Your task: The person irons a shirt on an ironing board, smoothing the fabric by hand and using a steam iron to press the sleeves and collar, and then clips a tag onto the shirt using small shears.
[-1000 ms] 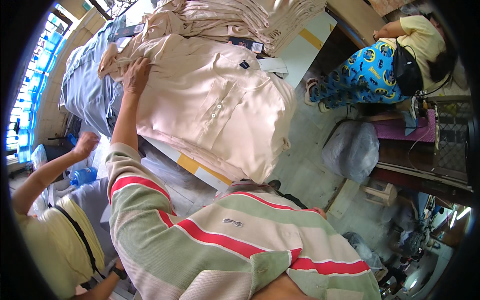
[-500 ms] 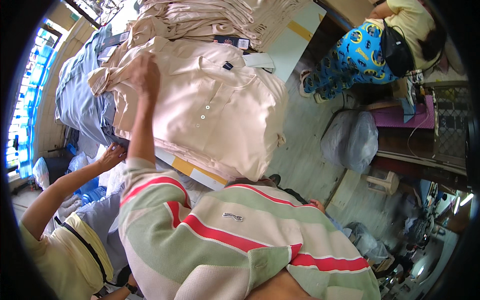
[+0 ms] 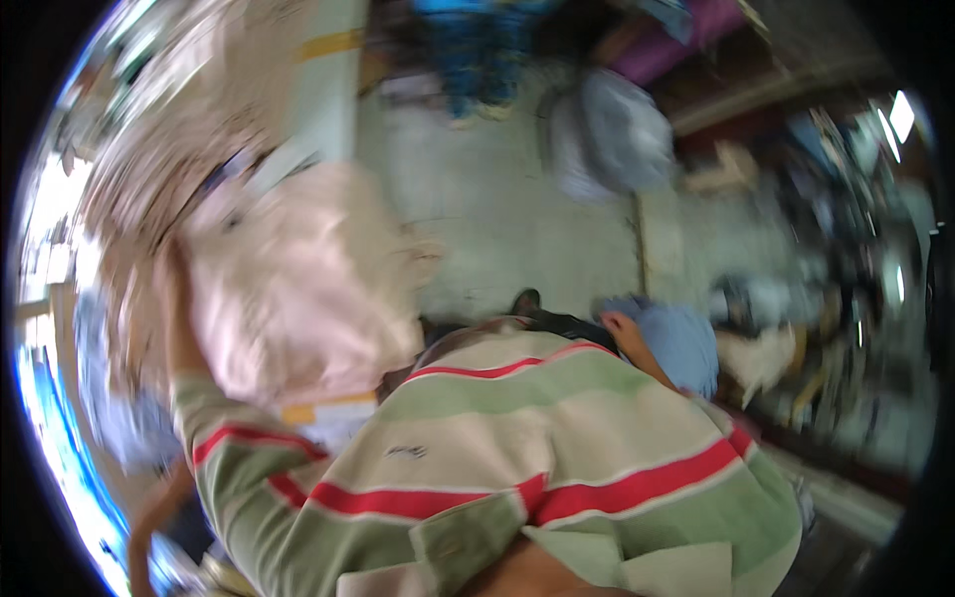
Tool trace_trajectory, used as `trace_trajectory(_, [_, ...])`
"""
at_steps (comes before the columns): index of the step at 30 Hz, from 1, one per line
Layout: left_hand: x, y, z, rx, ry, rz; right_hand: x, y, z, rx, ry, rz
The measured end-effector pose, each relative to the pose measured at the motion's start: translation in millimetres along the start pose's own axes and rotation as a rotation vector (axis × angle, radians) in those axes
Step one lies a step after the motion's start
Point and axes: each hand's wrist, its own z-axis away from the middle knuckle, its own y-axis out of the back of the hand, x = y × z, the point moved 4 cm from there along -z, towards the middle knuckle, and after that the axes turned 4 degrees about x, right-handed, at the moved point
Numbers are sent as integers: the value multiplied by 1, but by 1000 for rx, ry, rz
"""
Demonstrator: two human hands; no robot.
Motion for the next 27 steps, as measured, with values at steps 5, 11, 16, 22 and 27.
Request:
trace_trajectory(5, [56,-69,65,624,-692,-594,86,42,13,137,-370,-398])
trace_trajectory(11, [112,-343,308,221,-944,-667,223,100,14,351,-562,-795])
trace_trajectory(16, [130,-563,472,-1134,-523,-566,334,185,-8,458,-488,-746])
trace_trajectory(22, [290,-716,513,-1388,-497,-539,366,269,-31,612,-559,-1018])
trace_trajectory(27, [395,-868,537,-1543,-670,-812,432,317,-6,963,-759,-1197])
